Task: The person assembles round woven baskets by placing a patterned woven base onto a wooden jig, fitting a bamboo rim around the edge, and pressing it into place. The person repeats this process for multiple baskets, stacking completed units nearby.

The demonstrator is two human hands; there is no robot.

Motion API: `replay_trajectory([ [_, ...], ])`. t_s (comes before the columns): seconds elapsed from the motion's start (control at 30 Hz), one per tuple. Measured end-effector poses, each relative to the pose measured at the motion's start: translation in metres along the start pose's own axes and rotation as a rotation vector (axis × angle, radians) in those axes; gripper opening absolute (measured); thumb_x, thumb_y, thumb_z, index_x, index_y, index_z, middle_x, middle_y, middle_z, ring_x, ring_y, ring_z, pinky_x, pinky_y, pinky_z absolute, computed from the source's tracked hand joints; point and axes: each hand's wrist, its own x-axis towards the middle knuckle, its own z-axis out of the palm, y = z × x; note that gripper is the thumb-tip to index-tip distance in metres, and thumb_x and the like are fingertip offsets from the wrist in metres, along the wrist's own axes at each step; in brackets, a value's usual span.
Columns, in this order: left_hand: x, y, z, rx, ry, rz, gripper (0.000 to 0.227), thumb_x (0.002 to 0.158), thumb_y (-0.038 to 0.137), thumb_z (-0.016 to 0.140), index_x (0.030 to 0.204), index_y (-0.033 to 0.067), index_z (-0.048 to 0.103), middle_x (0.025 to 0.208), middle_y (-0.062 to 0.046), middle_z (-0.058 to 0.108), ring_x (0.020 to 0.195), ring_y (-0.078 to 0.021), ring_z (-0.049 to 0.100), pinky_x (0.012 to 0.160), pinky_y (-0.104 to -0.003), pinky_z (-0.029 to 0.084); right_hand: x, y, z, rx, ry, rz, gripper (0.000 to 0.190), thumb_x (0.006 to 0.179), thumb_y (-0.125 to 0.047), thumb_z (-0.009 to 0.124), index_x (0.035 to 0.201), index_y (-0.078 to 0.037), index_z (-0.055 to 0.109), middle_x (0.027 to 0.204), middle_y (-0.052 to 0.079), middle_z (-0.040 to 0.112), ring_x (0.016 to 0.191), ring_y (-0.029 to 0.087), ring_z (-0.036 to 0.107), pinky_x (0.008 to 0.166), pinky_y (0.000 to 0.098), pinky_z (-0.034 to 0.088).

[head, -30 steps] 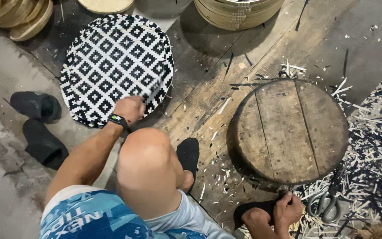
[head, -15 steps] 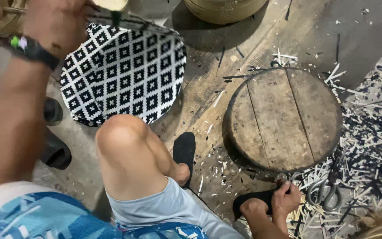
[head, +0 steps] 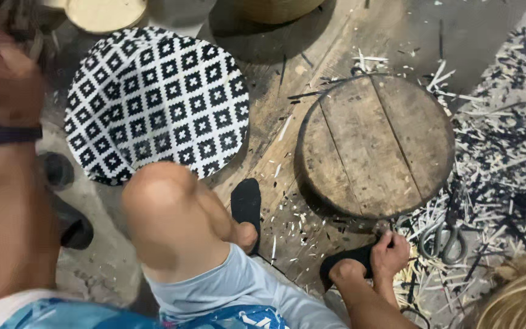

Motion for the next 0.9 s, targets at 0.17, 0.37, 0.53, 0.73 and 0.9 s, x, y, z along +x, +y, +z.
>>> replay_trajectory([
  [0.17, 0.069, 0.171, -0.008, -0.181, -0.12, 0.313, 0.027, 0.094, -0.01, 0.067, 0.121, -0.0071, 0.062, 0.099, -0.02, 0.068, 0.089, -0.0323, 0.066, 0.077, -0.04, 0.053, 0.015, -0.012, -0.008, 0.22, 0.034, 0.136, 0.031, 0.107, -0.027, 0.058, 0.102, 0.003, 0.067, 0.092, 0.022, 0.065, 0.09, 0.038, 0.06, 0.084, 0.0495, 0.048],
  [0.37, 0.048, 0.299, 0.081, -0.681, -0.372, 0.756, 0.044, 0.097, 0.001, 0.063, 0.14, -0.004, 0.06, 0.135, -0.022, 0.067, 0.11, -0.0285, 0.071, 0.079, -0.035, 0.056, 0.079, -0.017, -0.069, 1.322, 0.033, 0.545, 0.067, 0.114, -0.053, 0.036, 0.15, 0.0, 0.056, 0.141, 0.011, 0.07, 0.134, 0.022, 0.061, 0.114, 0.034, 0.045],
  [0.53, -0.054, 0.375, 0.178, -0.805, -0.737, 0.931, 0.063, 0.071, 0.033, 0.072, 0.12, -0.0058, 0.063, 0.117, -0.02, 0.069, 0.101, -0.0346, 0.073, 0.079, -0.042, 0.06, 0.125, -0.023, -0.092, 1.647, -0.2, 0.668, 0.052, 0.106, -0.032, 0.061, 0.146, 0.0, 0.052, 0.134, 0.01, 0.069, 0.12, 0.025, 0.067, 0.107, 0.0435, 0.054],
  [0.73, -0.08, 0.36, 0.234, -0.636, -0.883, 0.341, 0.054, 0.064, 0.035, 0.082, 0.111, 0.0109, 0.072, 0.104, -0.013, 0.074, 0.092, -0.0361, 0.071, 0.074, -0.06, 0.052, 0.133, -0.028, -0.069, 1.377, -0.221, 0.722, 0.037, 0.094, -0.012, 0.07, 0.129, -0.006, 0.061, 0.114, 0.008, 0.072, 0.096, 0.021, 0.072, 0.083, 0.0388, 0.061],
  [0.9, -0.038, 0.312, 0.336, -0.437, -1.293, -0.869, 0.056, 0.085, 0.042, 0.088, 0.113, -0.0042, 0.072, 0.11, -0.018, 0.074, 0.094, -0.0276, 0.069, 0.089, -0.042, 0.056, 0.115, -0.043, -0.048, 1.362, 0.028, 0.864, 0.032, 0.094, -0.009, 0.071, 0.124, -0.001, 0.061, 0.111, 0.009, 0.072, 0.094, 0.022, 0.072, 0.083, 0.0399, 0.062],
])
